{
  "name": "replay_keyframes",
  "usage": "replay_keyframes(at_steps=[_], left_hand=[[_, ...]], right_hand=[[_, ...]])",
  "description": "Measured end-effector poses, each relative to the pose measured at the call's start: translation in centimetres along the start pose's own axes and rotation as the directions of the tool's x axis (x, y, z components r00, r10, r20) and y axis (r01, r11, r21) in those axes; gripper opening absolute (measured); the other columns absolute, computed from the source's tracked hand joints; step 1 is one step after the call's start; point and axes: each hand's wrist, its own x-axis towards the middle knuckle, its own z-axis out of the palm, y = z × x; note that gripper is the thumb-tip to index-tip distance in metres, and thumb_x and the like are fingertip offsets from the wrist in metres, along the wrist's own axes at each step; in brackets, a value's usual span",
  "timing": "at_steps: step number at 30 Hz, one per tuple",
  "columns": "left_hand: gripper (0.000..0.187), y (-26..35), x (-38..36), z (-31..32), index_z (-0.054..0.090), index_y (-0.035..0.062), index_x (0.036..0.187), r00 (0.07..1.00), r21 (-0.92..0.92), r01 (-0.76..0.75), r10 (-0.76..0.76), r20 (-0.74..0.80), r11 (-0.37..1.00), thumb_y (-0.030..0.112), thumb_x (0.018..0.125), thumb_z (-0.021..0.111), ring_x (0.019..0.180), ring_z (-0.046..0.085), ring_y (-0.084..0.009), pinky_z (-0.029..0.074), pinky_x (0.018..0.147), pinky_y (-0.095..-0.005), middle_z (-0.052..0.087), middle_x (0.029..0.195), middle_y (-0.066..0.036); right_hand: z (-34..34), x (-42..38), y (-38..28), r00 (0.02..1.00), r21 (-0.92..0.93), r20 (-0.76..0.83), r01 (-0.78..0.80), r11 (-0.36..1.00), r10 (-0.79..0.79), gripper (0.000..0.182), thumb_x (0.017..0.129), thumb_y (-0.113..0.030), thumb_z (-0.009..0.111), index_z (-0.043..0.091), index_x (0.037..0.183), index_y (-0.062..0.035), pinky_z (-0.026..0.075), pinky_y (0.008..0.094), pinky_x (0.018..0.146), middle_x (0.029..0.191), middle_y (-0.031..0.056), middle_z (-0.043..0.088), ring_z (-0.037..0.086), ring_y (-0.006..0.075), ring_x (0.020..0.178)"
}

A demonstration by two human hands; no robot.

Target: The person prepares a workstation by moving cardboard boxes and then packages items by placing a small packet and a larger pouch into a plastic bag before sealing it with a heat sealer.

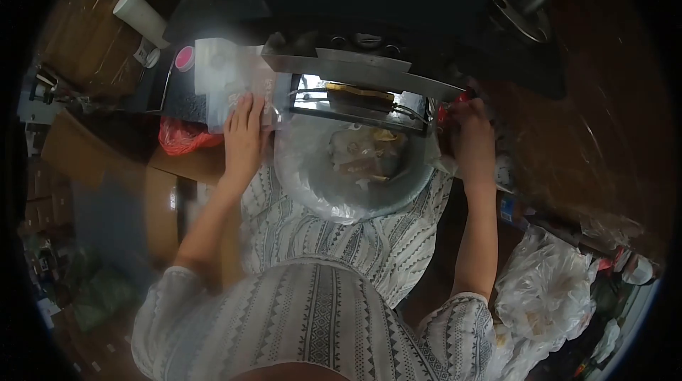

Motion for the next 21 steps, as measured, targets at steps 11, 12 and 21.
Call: replay_keyframes(at_steps=[11,12,21], left_hand=[[0.016,3.8,-0.4,-7.2,0.066,0.0057,0.096,0.968,-0.421,0.226,-0.251,-0.005,0.879,0.002,0.081,0.061,0.072,0.062,-0.0333,0.048,0.061,-0.0366,0.064,0.084,-0.013],[0.015,3.8,-0.4,-7.4,0.067,0.0056,0.095,0.963,-0.434,0.249,-0.27,0.013,0.866,0.003,0.081,0.062,0.073,0.063,-0.0333,0.049,0.062,-0.0363,0.064,0.085,-0.013],[0.016,5.0,-0.9,-7.9,0.066,-0.0017,0.094,0.979,-0.528,0.202,-0.193,0.073,0.825,0.001,0.079,0.067,0.084,0.068,-0.0278,0.052,0.073,-0.0303,0.068,0.09,-0.016]], right_hand=[[-3.2,-0.1,-13.6,0.975,0.629,0.141,0.045,0.776,-0.171,0.018,0.079,0.001,0.065,0.063,0.097,-0.0011,0.053,0.0302,0.068,0.097,0.0121,0.064,0.065,0.0267,0.081],[-2.5,0.2,-14.0,0.968,0.577,0.044,0.176,0.797,-0.246,0.018,0.079,0.001,0.065,0.063,0.097,-0.0008,0.053,0.0316,0.069,0.096,0.0114,0.063,0.064,0.0267,0.082],[-3.0,0.7,-14.8,0.905,0.345,-0.013,0.403,0.848,-0.425,0.021,0.076,0.0,0.065,0.061,0.097,-0.0007,0.054,0.0354,0.071,0.094,0.0094,0.061,0.063,0.0266,0.084]])
